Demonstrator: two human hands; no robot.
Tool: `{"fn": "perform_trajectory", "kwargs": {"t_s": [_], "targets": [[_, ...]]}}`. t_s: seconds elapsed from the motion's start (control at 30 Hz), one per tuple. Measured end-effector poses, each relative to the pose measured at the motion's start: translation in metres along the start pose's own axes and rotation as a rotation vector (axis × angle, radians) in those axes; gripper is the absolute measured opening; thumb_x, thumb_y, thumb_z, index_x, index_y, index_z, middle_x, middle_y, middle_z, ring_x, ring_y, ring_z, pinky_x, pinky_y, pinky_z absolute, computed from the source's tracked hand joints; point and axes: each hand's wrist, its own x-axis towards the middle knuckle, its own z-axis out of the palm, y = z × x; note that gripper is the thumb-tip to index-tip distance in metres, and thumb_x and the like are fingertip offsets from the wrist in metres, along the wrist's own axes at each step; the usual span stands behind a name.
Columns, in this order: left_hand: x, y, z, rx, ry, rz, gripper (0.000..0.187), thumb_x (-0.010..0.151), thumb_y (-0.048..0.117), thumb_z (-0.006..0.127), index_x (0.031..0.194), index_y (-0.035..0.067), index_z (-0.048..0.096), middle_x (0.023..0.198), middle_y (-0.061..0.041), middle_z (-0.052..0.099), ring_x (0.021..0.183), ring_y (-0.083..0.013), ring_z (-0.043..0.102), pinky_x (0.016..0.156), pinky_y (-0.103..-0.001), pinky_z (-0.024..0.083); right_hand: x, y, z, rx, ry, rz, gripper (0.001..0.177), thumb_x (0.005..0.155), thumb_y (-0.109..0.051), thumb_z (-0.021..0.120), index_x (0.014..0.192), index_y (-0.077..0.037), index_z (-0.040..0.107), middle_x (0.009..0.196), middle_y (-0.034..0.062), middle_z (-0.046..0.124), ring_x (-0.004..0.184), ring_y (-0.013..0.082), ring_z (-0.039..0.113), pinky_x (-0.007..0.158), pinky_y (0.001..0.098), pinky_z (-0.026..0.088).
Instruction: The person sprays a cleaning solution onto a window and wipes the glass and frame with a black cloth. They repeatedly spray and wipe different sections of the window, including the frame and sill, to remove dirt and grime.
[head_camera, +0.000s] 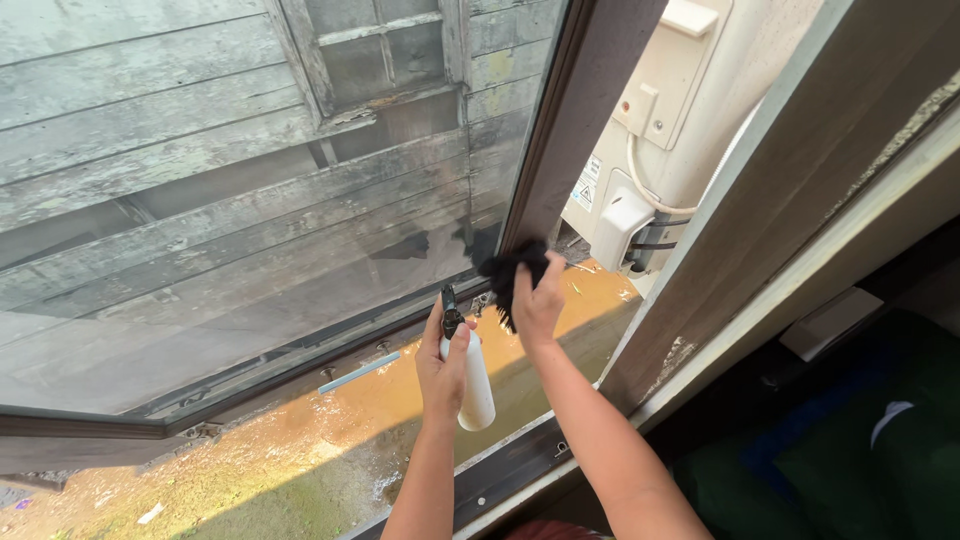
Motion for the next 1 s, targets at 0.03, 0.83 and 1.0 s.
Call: {"fn": "perform_trajectory", "kwargs": {"t_s": [0.03,0.83,1.0], "targets": [[0.001,0.001,0.001,0.000,-0.004,0.015,0.059,0.097,0.018,0.066,0.152,0.006,0.049,0.105,-0.007,0.072,0.092,-0.0124,0.065,0.081,-0.028,0.054,0.008,-0.007,-0.001,0.027,0.022,0.031,0.028,0.098,-0.018,0.063,0.122,-0.005,0.054,0.100,0.0184,0.068,0.092,0.0381,0.068,0.083,0.0427,0.053],[0.010,0.017,0.023,0.089,-0.131,0.130,0.060,0.098,0.015,0.064,0.152,-0.001,0.044,0.140,-0.014,0.061,0.122,-0.0169,0.058,0.104,-0.029,0.043,0.018,0.004,0.002,-0.124,0.100,-0.262,0.040,0.093,-0.009,0.066,0.128,0.003,0.051,0.112,0.0253,0.064,0.095,0.0430,0.065,0.083,0.0449,0.053],[0.006,0.030,0.020,0.170,-0.098,0.188,0.057,0.098,0.015,0.064,0.149,-0.001,0.047,0.142,-0.014,0.059,0.125,-0.0185,0.057,0.106,-0.030,0.043,-0.005,0.010,0.000,-0.175,-0.017,-0.215,0.040,0.090,-0.008,0.069,0.126,0.001,0.053,0.101,0.0218,0.068,0.087,0.0429,0.068,0.074,0.0457,0.054]]}}
